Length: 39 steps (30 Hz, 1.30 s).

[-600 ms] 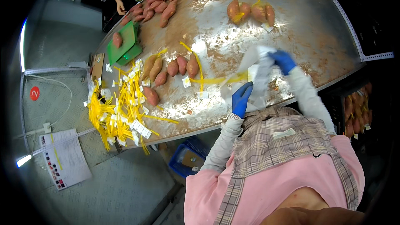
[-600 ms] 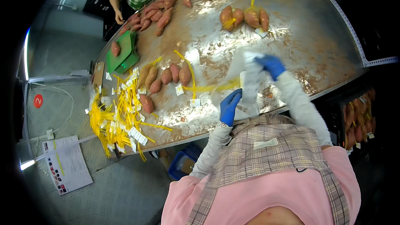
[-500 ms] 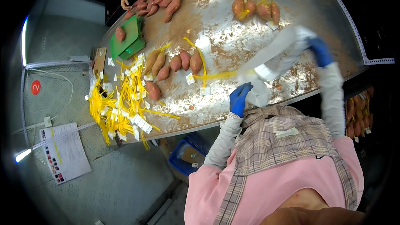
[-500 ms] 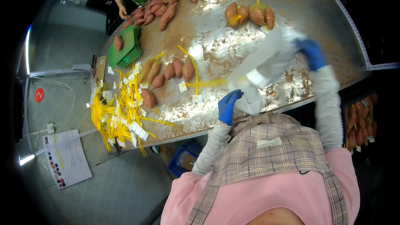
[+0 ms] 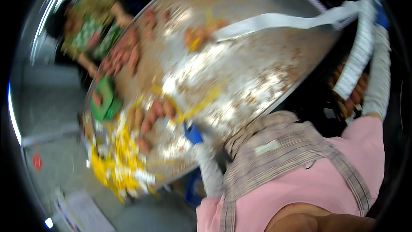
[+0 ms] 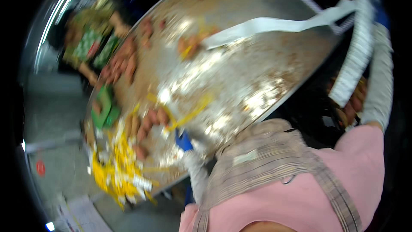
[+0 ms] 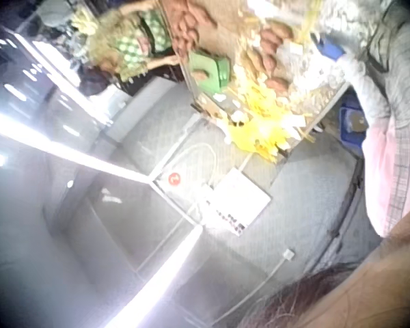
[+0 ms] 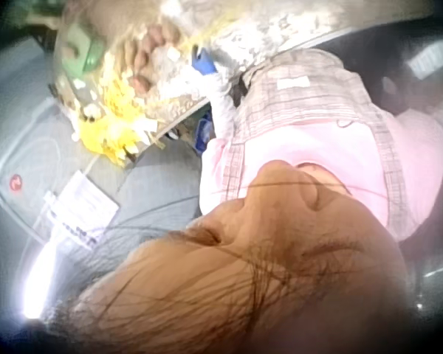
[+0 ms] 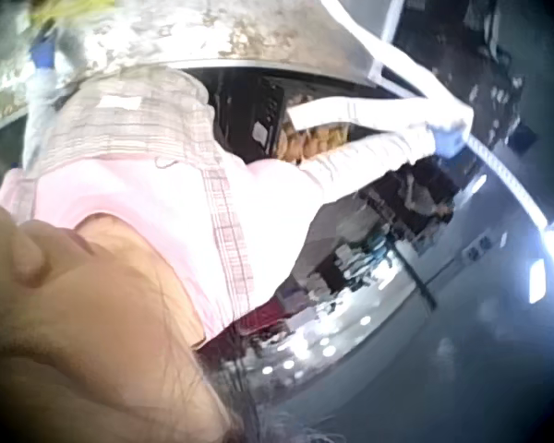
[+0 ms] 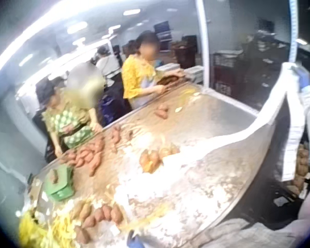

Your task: The person applies white labels to individual sweet potatoes on a metal table using blue gloves. They pick up a potato, attach a label, and place it into a black crate. Other workers are visible in the background performing similar tasks.

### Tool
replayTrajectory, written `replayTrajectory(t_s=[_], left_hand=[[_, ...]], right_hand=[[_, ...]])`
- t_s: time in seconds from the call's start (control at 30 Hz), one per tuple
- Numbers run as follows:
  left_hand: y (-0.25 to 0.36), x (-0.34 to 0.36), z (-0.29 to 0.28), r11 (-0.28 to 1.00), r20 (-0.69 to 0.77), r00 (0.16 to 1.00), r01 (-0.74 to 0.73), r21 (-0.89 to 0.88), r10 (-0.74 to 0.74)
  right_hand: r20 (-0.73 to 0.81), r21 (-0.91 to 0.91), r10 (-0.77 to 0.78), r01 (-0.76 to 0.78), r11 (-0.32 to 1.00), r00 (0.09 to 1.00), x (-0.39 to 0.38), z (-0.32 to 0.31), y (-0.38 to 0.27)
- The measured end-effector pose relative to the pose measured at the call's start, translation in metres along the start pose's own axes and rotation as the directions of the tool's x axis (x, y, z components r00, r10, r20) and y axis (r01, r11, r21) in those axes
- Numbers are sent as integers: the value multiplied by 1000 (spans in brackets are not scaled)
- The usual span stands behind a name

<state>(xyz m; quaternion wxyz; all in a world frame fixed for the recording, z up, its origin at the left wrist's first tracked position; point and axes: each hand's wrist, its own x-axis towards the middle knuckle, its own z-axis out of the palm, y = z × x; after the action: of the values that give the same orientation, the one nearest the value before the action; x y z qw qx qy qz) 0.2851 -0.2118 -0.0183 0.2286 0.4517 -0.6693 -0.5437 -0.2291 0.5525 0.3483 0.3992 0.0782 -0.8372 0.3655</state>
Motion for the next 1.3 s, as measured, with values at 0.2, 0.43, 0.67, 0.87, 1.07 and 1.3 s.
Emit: replayTrajectory(t_s=[0.2,0.43,0.67,0.87,1.07,1.3], left_hand=[[0,30,30,636,221,927,-369,678,303],[5,13,44,654,125,948,-294,697,292],[15,-8,70,746,-8,989,-108,657,150],[26,-15,75,775,-20,991,-88,626,129],[13,-16,63,811,-31,999,40,584,-26],[27,-26,86,497,-27,997,-15,868,77]], right_hand=[[94,292,435,-442,848,896,7,1,129],[61,-321,590,-543,775,805,-13,25,222],[271,-504,553,-373,779,788,-54,123,317],[313,-549,878,-685,479,363,-110,198,344],[148,-688,715,-448,571,683,-89,215,299],[889,-264,258,-36,964,379,-199,335,89]])
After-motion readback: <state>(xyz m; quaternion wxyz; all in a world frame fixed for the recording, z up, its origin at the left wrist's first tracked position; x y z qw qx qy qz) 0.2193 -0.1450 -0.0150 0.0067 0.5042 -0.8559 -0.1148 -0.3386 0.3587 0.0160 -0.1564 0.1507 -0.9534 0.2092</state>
